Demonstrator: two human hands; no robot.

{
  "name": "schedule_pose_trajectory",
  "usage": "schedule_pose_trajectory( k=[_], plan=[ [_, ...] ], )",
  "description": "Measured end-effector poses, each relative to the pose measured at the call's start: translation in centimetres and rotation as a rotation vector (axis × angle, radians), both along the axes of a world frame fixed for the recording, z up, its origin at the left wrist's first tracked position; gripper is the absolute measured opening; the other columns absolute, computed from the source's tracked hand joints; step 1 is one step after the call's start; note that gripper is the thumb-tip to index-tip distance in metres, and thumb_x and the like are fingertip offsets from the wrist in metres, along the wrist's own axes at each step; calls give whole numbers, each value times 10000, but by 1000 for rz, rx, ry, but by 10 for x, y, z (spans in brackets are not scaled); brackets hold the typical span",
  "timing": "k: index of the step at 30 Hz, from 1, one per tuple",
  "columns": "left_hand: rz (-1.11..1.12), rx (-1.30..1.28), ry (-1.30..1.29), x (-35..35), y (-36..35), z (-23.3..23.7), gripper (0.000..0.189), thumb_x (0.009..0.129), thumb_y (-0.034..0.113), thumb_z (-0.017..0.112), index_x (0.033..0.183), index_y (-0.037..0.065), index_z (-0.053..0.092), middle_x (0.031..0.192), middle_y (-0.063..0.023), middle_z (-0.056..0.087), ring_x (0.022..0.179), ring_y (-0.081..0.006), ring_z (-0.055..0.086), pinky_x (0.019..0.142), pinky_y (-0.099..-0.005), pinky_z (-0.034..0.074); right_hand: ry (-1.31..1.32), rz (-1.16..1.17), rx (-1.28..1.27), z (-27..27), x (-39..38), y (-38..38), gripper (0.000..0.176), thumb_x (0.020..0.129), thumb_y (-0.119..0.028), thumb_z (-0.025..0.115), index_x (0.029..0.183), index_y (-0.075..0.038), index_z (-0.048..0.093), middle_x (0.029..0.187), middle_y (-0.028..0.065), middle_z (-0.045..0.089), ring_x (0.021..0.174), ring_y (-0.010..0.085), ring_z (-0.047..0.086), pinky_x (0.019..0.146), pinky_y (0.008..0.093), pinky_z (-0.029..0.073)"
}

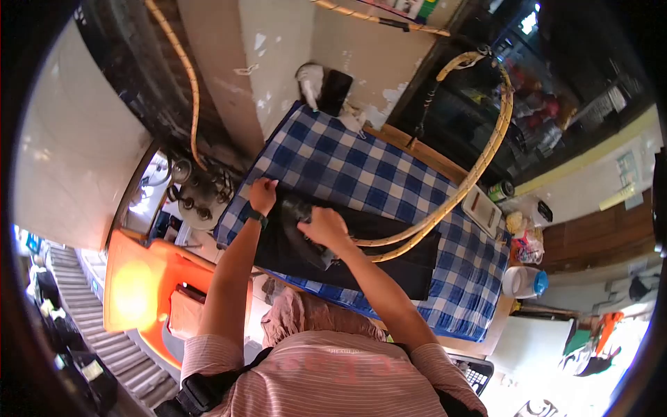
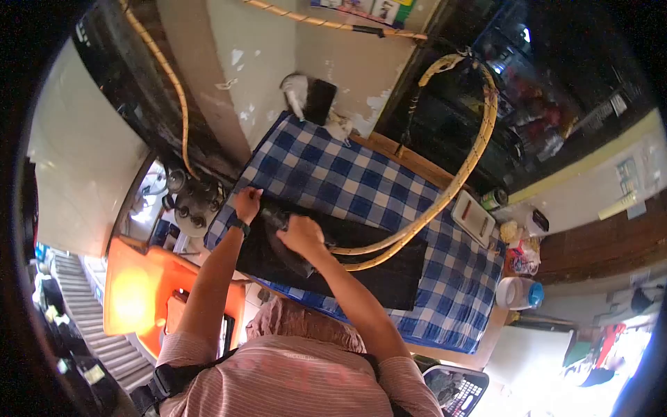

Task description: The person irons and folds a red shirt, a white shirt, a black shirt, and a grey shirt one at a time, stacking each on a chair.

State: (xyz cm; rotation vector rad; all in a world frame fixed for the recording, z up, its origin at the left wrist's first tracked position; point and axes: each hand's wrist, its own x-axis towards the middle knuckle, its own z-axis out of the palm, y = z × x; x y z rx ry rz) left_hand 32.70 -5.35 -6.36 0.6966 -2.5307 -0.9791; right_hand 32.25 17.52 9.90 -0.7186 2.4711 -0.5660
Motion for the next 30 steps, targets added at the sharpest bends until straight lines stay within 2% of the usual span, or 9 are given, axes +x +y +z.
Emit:
schedule_pose_trajectory(
  k=[5, 7, 13, 14, 16, 18, 23, 27, 30],
  plan=[
    [126, -377, 184, 6, 22, -6, 151, 868, 204, 634, 838, 63, 590, 863, -116, 586, 833, -346, 544, 736, -455, 437, 97, -413, 79, 7, -35, 114, 496, 738, -416, 641, 927, 41, 682, 948, 269, 668, 935, 385, 658, 827, 465, 515],
    [97, -413, 146, 10, 24, 0, 153, 887, 208, 609, 881, 62, 567, 912, -129, 559, 823, -354, 530, 723, -463, 434, 200, -495, -33, -34, -46, 191, 393, 739, -368, 652, 777, 23, 658, 607, 164, 644, 576, 288, 671, 608, 389, 536],
    [72, -493, 132, 27, 58, 36, 372, 949, 239, 517, 1250, 29, 459, 1160, -170, 548, 1087, -377, 512, 911, -455, 409, 85, -921, -91, -15, -50, 350, 258, 758, -241, 647, 677, 0, 608, 479, 63, 551, 375, 176, 551, 382, 326, 435],
    [1, -385, 119, 33, 71, 45, 449, 958, 242, 493, 1343, 30, 401, 1301, -181, 485, 1255, -374, 416, 1038, -479, 316, 5, -988, -151, -26, -57, 383, 312, 752, -295, 683, 731, 12, 628, 574, 101, 595, 502, 231, 596, 489, 380, 473],
    [-93, -413, 172, 43, 104, 49, 452, 956, 242, 491, 1346, 32, 404, 1343, -179, 457, 1306, -367, 366, 1073, -494, 269, -86, -1056, -214, -41, -55, 407, 380, 747, -348, 718, 784, 23, 649, 668, 140, 640, 629, 285, 641, 597, 435, 511],
    [-289, -435, 173, 57, 142, 55, 461, 941, 250, 502, 1344, 39, 422, 1405, -172, 414, 1377, -355, 288, 1120, -513, 194, 1099, -700, 548, -31, -40, 399, 420, 818, -410, 685, 846, 3, 614, 908, 171, 592, 853, 309, 584, 692, 468, 482],
    [-682, -411, 174, 79, 211, 64, 480, 861, 269, 576, 1305, 103, 501, 1354, -104, 464, 1347, -305, 330, 1106, -536, 198, 799, -666, 494, -80, 20, 338, 528, 851, -490, 613, 1039, 1, 558, 1065, 198, 546, 1026, 389, 498, 820, 527, 427],
    [-896, -500, -130, 79, 221, 54, 321, 813, 253, 606, 1099, 108, 586, 1136, -78, 547, 1234, -260, 420, 1074, -536, 226, 585, -758, 264, -138, 32, 332, 493, 841, -469, 636, 907, 18, 590, 989, 211, 568, 990, 393, 537, 849, 497, 441],
    [-856, -509, 30, 76, 225, 65, 285, 816, 297, 627, 1000, 81, 599, 1090, -89, 530, 1214, -243, 438, 1083, -532, 217, 408, -836, 84, -132, 29, 333, 456, 834, -418, 662, 909, 27, 599, 963, 212, 605, 941, 371, 591, 816, 439, 478]
  ],
)
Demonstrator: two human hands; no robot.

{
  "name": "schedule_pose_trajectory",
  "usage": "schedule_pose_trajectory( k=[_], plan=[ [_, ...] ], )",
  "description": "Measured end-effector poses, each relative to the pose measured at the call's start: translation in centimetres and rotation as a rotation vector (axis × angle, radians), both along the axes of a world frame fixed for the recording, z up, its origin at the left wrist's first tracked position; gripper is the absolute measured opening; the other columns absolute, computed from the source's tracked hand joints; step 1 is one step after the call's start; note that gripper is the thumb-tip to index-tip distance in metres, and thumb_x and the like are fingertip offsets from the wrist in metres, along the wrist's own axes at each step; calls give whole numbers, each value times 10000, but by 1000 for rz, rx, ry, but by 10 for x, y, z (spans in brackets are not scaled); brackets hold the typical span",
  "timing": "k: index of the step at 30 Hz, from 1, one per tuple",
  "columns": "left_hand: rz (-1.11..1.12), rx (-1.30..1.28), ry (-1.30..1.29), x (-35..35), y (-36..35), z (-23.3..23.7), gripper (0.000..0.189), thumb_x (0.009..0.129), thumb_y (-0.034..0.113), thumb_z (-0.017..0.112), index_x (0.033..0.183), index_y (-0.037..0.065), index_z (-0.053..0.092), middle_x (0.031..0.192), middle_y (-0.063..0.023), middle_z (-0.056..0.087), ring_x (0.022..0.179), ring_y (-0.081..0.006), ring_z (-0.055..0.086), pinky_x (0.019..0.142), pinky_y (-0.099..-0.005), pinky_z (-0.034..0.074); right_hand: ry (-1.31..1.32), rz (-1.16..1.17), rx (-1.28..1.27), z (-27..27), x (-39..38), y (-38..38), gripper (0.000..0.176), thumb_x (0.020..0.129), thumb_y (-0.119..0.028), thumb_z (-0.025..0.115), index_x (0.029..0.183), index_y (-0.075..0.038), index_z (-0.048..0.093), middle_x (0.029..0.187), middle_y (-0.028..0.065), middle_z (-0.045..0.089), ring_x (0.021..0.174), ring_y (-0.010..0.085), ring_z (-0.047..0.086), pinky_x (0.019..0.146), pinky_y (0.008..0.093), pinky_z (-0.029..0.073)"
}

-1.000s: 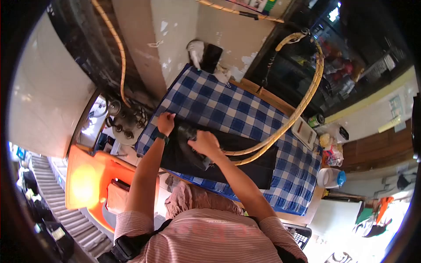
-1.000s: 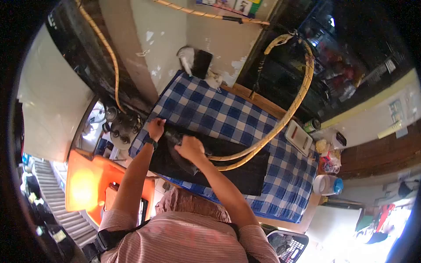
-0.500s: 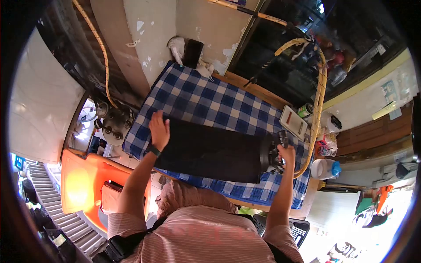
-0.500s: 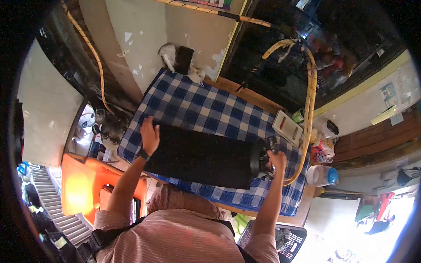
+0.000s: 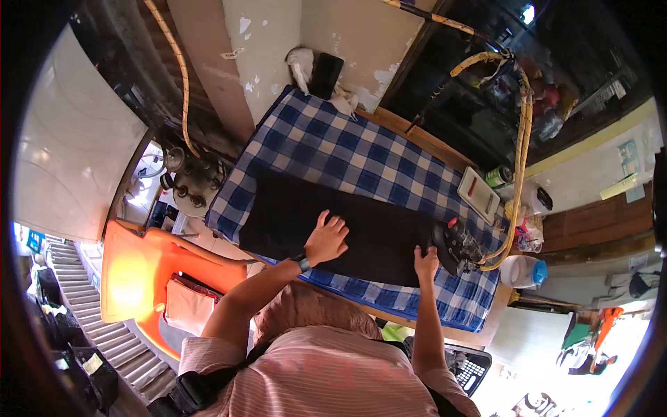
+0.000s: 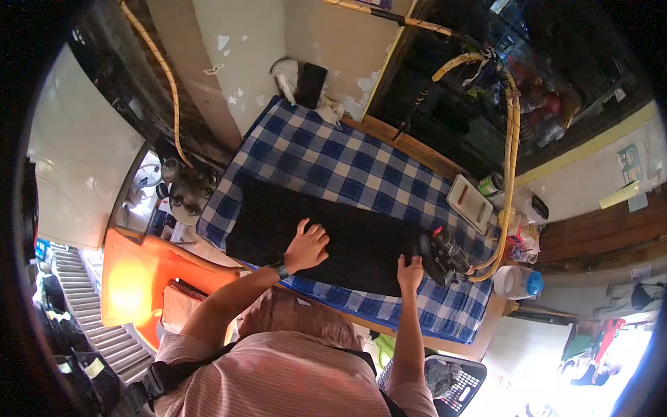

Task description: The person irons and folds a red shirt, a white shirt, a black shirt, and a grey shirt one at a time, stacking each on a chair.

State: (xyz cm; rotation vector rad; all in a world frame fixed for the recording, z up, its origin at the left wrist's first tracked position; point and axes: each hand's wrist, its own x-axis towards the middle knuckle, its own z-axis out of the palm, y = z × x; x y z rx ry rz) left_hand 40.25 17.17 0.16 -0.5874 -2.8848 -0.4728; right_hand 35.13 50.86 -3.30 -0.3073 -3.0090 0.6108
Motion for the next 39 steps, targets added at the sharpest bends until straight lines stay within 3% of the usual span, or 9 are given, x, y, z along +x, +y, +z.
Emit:
schedule_pose_trajectory(
  k=[3, 5, 11, 14, 16, 19, 31, 37, 39],
  plan=[
    [-51, 32, 108, 4, 5, -8, 502, 857, 415, 594, 1176, 29, 566, 1297, -138, 490, 1329, -271, 362, 1136, -512, 172, -109, -168, -323, 7, -10, -4, 404, 836, -310, 687, 1023, 38, 604, 1019, 151, 651, 913, 283, 645, 761, 363, 517],
    [-110, 138, 54, 15, 9, -23, 663, 892, 497, 529, 1363, 37, 449, 1417, -164, 431, 1409, -279, 258, 1179, -469, 113, -254, -246, -1147, 42, -16, -18, 432, 845, -266, 683, 1108, 60, 574, 1042, 92, 647, 929, 248, 635, 817, 368, 516],
    [-99, 701, -335, 10, -26, 24, 634, 987, 474, 395, 1450, 46, 332, 1517, -146, 307, 1408, -276, 284, 1177, -454, 75, 133, 291, -378, 129, -10, -162, 646, 875, -218, 646, 1424, -29, 363, 1232, 154, 546, 1068, 241, 573, 937, 308, 455],
    [-190, 2090, -746, 5, -69, 37, 655, 993, 505, 371, 1451, 40, 324, 1510, -130, 310, 1394, -203, 296, 1168, -401, 146, -241, 649, -817, 172, 18, -243, 629, 904, -231, 627, 1447, -75, 350, 1268, 211, 523, 1087, 269, 578, 974, 346, 443],
    [516, 2257, -756, 3, -119, -3, 795, 902, 609, 479, 1392, -10, 390, 1433, -167, 406, 1296, -258, 436, 1102, -401, 323, -529, 633, -1205, 175, 28, -266, 611, 910, -232, 624, 1443, -85, 365, 1264, 210, 527, 1081, 273, 584, 980, 363, 441],
    [262, 2517, -772, 12, -155, 9, 732, 864, 577, 553, 1303, -6, 496, 1292, -161, 546, 1142, -276, 565, 1015, -397, 434, -6, 671, -671, 120, 17, -266, 472, 916, -209, 609, 1345, -74, 465, 1112, 191, 589, 981, 316, 607, 845, 412, 500],
    [620, 1917, -285, 1, -219, -39, 420, 986, 310, 458, 1307, 40, 476, 1352, -151, 480, 1226, -247, 472, 1049, -335, 355, -105, 68, -271, 1, 26, -242, 387, 966, -441, 469, 1092, -75, 492, 771, 165, 642, 740, 397, 635, 657, 476, 488],
    [564, 615, -298, 31, -117, -37, 626, 976, 239, 489, 1498, 77, 183, 1445, -169, 351, 1294, -278, 399, 1101, -363, 278, 284, 553, -523, 138, 29, -265, 156, 924, -194, 597, 963, -59, 530, 733, 163, 609, 632, 368, 609, 532, 419, 468],
    [144, 906, 120, 22, -74, 16, 753, 920, 205, 592, 1503, 59, 139, 1475, -176, 292, 1287, -275, 404, 1107, -355, 268, 348, 785, -549, 199, 36, -252, 150, 899, -183, 626, 958, -68, 550, 737, 131, 603, 627, 334, 611, 527, 400, 470]
  ],
)
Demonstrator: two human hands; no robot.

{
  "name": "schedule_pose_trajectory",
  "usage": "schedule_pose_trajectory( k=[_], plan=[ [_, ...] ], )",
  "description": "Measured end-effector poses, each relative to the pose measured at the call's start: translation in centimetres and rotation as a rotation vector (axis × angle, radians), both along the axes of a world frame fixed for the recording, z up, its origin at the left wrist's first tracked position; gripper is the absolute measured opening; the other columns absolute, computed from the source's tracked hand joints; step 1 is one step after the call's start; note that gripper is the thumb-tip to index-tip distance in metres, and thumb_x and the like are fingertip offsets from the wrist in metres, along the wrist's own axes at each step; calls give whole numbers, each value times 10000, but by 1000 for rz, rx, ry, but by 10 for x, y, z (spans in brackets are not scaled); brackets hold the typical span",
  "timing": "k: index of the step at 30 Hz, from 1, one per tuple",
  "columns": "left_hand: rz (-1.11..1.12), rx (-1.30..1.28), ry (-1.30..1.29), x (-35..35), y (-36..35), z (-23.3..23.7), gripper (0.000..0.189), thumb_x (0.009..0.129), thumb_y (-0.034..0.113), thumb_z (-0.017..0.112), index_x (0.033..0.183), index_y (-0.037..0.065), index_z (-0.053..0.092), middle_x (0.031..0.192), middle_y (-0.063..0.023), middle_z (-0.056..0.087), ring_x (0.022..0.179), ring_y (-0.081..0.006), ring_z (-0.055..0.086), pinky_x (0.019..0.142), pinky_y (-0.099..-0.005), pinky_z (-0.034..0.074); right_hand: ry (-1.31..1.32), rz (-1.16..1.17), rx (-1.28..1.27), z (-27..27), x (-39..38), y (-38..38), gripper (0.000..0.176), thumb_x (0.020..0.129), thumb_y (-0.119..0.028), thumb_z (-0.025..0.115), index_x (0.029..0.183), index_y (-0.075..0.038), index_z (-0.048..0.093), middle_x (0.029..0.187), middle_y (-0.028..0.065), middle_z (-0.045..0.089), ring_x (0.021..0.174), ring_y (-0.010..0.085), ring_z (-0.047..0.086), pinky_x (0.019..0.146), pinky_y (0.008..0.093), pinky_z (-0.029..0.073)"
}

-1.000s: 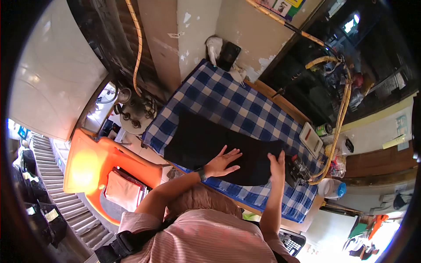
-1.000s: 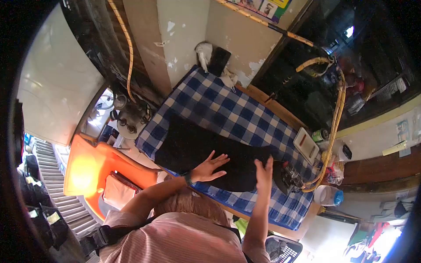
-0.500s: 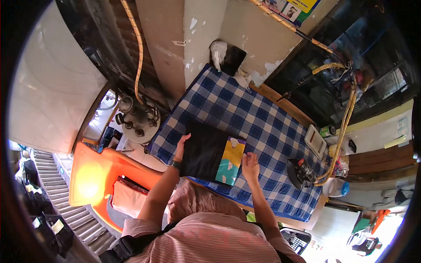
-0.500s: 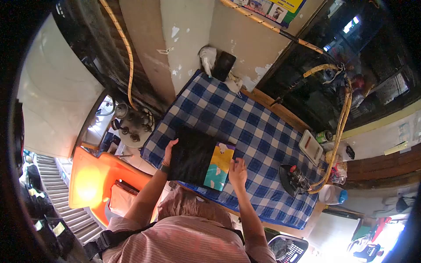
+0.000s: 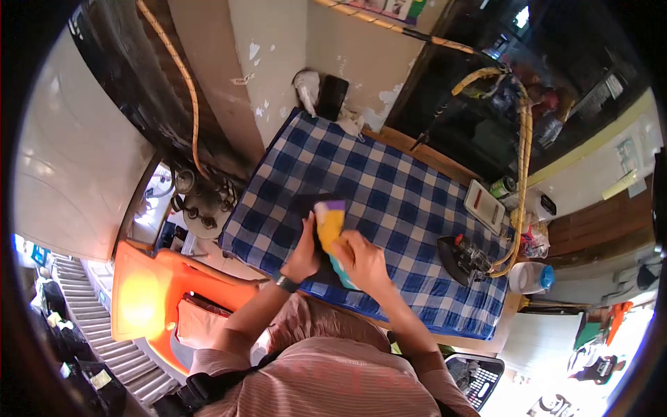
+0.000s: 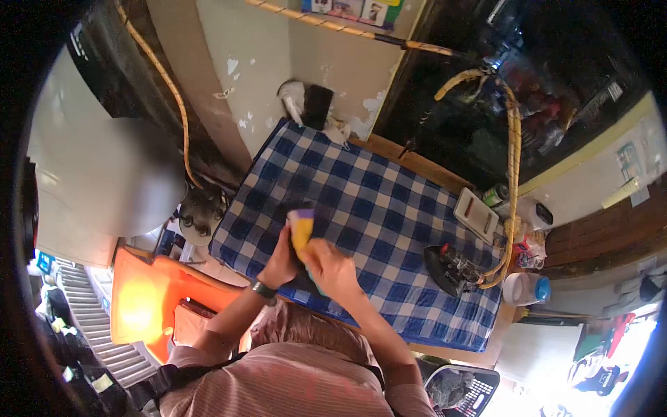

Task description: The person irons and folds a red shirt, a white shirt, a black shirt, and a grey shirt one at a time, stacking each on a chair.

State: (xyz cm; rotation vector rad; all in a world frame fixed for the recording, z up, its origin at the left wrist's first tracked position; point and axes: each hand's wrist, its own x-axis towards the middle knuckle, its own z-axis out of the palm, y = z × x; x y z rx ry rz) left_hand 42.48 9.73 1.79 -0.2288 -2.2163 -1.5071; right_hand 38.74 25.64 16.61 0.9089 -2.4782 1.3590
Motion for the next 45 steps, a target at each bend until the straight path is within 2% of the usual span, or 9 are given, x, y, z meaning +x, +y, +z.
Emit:
schedule_pose_trajectory(
  k=[6, 11, 14, 18, 23, 26, 29, 35, 45],
  plan=[
    [-367, 1236, -397, -40, 64, 60, 666, 903, 476, 544, 1377, 51, 350, 1280, -123, 475, 1150, -224, 499, 979, -312, 366, 437, 447, 368, 110, 34, 82, 149, 855, -214, 648, 950, -114, 591, 793, 17, 532, 701, 177, 604, 567, 300, 481],
    [-411, 1551, -624, -63, 68, 83, 678, 900, 633, 470, 1256, 57, 509, 1102, -94, 618, 1017, -187, 592, 847, -288, 466, 344, 537, 505, 74, 60, 137, 228, 860, -331, 620, 963, -128, 611, 864, 9, 555, 808, 165, 612, 653, 281, 514],
    [272, 856, -692, -23, 54, 2, 516, 924, 548, 513, 1115, 71, 552, 948, -37, 646, 881, -133, 619, 726, -257, 467, -159, 377, 544, 37, 34, 207, 308, 829, -363, 659, 1001, -108, 642, 939, 78, 650, 870, 250, 636, 696, 348, 535],
    [248, 366, -576, 72, 77, -53, 317, 906, 351, 639, 925, 42, 572, 822, -81, 653, 716, -161, 613, 605, -293, 459, 155, -349, 941, -20, -66, 324, 716, 671, -409, 792, 1245, -73, 528, 1234, 171, 504, 1144, 358, 467, 910, 486, 393],
    [360, -195, -652, 135, 116, -39, 295, 873, 286, 659, 782, 16, 580, 712, -145, 560, 637, -313, 560, 576, -391, 442, -159, 37, 884, -74, -138, 374, 634, 751, -338, 764, 1229, -10, 507, 832, 143, 631, 814, 377, 615, 724, 472, 482],
    [426, -31, -564, 147, 122, -43, 301, 879, 304, 641, 800, 19, 586, 705, -148, 547, 663, -341, 567, 585, -430, 435, -87, 68, 586, -92, -148, 377, 503, 774, -327, 742, 1085, 24, 559, 652, 103, 603, 616, 337, 622, 600, 415, 515],
    [398, 30, -609, 149, 120, -49, 314, 908, 312, 619, 817, 14, 584, 704, -160, 600, 639, -334, 591, 579, -400, 453, -978, -149, 220, -70, -149, 355, 241, 794, -207, 712, 877, -28, 572, 614, 73, 579, 481, 153, 574, 435, 291, 468],
    [127, 355, -790, 143, 101, -39, 382, 894, 364, 660, 814, -3, 590, 689, -63, 651, 631, -108, 608, 575, -269, 476, -865, -148, 383, -50, -110, 260, 370, 770, -181, 689, 1067, 17, 591, 598, 65, 610, 448, 152, 584, 447, 311, 482],
    [36, 394, -885, 143, 82, -36, 316, 867, 278, 720, 751, 12, 595, 681, -16, 611, 657, -74, 572, 558, -238, 462, -511, 279, 783, -65, -74, 56, 549, 707, -380, 663, 1136, -39, 628, 808, 226, 676, 769, 376, 671, 736, 433, 533]
  ],
)
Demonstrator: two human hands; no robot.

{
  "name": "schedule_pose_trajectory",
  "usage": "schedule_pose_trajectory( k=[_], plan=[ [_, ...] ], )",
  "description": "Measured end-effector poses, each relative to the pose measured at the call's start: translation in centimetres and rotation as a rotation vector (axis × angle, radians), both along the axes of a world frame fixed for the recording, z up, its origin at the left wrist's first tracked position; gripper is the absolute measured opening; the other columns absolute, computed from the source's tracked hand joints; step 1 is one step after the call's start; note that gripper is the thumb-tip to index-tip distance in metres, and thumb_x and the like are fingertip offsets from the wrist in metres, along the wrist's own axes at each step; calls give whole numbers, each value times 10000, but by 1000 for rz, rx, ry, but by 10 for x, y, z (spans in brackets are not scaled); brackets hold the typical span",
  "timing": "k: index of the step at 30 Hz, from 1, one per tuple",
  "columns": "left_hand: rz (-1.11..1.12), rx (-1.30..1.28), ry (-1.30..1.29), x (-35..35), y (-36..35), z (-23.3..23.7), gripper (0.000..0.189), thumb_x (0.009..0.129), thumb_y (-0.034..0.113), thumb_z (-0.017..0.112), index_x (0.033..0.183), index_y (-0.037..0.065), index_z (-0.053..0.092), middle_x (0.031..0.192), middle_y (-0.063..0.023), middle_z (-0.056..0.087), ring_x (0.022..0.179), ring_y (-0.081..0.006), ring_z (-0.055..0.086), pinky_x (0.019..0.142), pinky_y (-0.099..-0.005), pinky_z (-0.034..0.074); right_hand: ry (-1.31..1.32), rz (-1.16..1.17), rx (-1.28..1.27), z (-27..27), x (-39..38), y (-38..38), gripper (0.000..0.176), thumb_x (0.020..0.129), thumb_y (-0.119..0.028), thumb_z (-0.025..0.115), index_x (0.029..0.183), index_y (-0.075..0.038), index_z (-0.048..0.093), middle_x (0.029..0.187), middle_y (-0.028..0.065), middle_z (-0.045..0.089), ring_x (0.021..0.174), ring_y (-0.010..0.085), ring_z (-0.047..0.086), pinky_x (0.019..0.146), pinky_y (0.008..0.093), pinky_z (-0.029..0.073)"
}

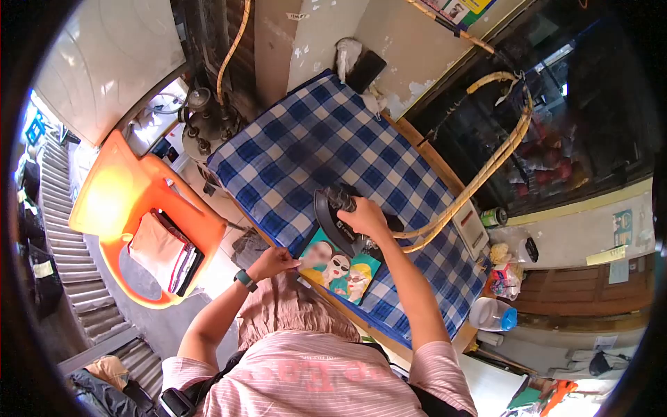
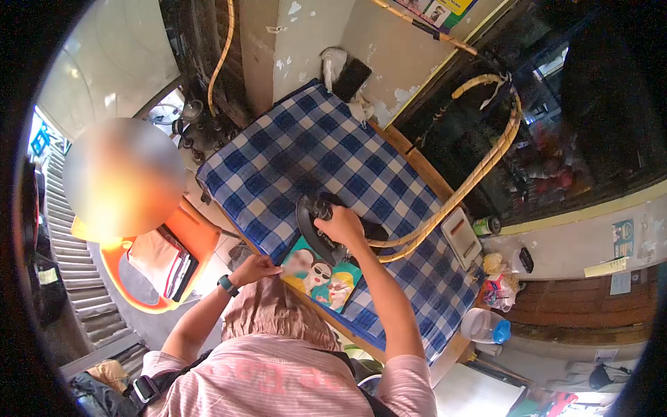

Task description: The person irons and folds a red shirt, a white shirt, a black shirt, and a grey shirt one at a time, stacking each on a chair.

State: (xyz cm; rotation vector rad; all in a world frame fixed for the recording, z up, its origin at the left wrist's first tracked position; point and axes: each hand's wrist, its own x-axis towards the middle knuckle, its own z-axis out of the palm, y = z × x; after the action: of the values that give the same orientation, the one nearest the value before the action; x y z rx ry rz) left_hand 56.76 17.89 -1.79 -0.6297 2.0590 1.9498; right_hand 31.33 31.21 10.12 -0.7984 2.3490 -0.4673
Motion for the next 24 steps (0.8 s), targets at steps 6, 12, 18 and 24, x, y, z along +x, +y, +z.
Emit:
schedule_pose_trajectory(
  k=[6, 12, 18, 24],
  plan=[
    [215, 368, 15, 7, 6, -6, 218, 877, 121, 692, 949, -42, 567, 869, -93, 653, 807, -158, 655, 735, -279, 563, 154, -105, -144, -2, 7, 73, 384, 730, -305, 669, 996, -29, 677, 617, 99, 642, 496, 197, 630, 539, 328, 508],
    [131, 423, 28, 6, 10, -20, 265, 894, 185, 680, 1033, -20, 585, 907, -36, 631, 851, -121, 605, 759, -265, 543, -10, -709, -147, -15, -19, 202, 285, 749, -265, 662, 668, 6, 622, 539, 71, 594, 432, 171, 594, 430, 323, 474],
    [54, 235, 92, -6, 15, -28, 271, 897, 252, 677, 939, 3, 577, 825, 4, 591, 785, -76, 563, 674, -236, 485, 1011, -685, 129, -41, -11, 270, 491, 774, -400, 709, 1027, -6, 561, 926, 177, 623, 821, 286, 624, 708, 447, 505],
    [322, 255, 99, -22, 41, -21, 356, 866, 240, 716, 1065, -24, 584, 849, -25, 627, 705, -97, 586, 589, -255, 468, 512, -347, 249, -178, 112, 224, 475, 863, -514, 543, 1000, -63, 596, 1073, 231, 515, 1104, 440, 433, 954, 540, 360]
  ],
)
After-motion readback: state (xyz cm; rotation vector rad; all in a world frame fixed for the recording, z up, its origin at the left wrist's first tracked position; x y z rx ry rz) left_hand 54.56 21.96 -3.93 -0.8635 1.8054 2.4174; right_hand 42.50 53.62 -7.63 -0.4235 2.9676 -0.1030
